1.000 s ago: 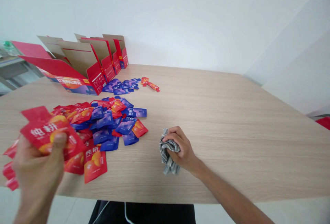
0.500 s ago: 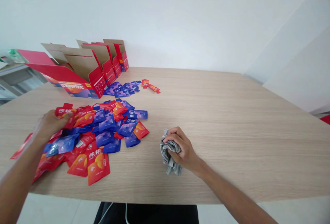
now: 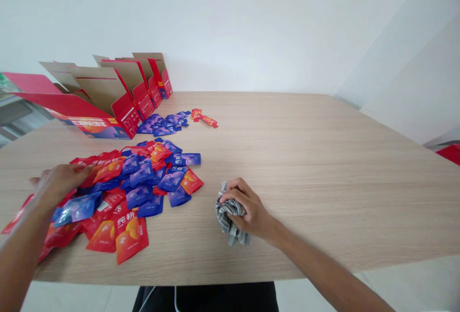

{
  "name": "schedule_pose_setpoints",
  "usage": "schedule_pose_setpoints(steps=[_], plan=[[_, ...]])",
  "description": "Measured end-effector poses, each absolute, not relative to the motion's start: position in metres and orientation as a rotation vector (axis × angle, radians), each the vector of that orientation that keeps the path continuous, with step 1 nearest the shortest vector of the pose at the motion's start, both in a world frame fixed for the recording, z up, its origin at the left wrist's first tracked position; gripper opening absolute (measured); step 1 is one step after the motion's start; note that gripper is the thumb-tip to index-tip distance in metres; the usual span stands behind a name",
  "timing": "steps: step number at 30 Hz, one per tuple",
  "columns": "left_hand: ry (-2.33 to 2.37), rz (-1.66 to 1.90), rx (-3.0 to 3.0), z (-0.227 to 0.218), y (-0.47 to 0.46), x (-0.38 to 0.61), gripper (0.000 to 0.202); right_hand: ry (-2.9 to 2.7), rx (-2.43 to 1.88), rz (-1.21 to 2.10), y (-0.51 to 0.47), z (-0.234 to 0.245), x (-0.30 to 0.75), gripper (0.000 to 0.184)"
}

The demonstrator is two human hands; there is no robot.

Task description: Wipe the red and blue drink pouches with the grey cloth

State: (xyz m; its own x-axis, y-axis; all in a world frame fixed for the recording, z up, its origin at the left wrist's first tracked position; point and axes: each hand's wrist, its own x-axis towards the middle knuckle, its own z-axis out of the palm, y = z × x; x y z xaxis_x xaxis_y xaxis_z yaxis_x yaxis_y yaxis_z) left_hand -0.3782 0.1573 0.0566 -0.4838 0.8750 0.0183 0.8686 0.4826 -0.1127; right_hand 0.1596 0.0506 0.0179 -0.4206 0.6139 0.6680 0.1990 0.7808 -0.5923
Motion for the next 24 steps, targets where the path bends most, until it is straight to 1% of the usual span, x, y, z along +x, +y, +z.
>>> schedule_pose_setpoints(steps=[3, 6, 9, 16, 20, 24], plan=[[-2.604, 0.238, -1.472, 0.073, 0.152, -0.355, 0.069, -1.993, -0.620, 0.532, 0.052, 0.017, 0.160, 0.016], [-2.480, 0.208, -1.553, 0.085, 0.150, -0.325, 0.075, -1.997, -0.630, 0.531, 0.052, 0.017, 0.159, 0.016], [-2.367, 0.171, -1.692, 0.088, 0.162, -0.292, 0.071, -2.002, -0.639, 0.530, 0.052, 0.018, 0.159, 0.017], [-2.099, 0.085, -2.246, 0.061, 0.251, -0.191, 0.038, -2.036, -0.660, 0.497, 0.054, 0.016, 0.161, 0.022], [-2.157, -0.030, -2.274, 0.050, 0.310, -0.142, 0.045, -2.054, -0.692, 0.505, 0.059, 0.013, 0.164, 0.029], [-2.351, -0.180, -2.178, 0.048, 0.348, -0.133, 0.044, -2.057, -0.720, 0.484, 0.063, 0.011, 0.167, 0.033]])
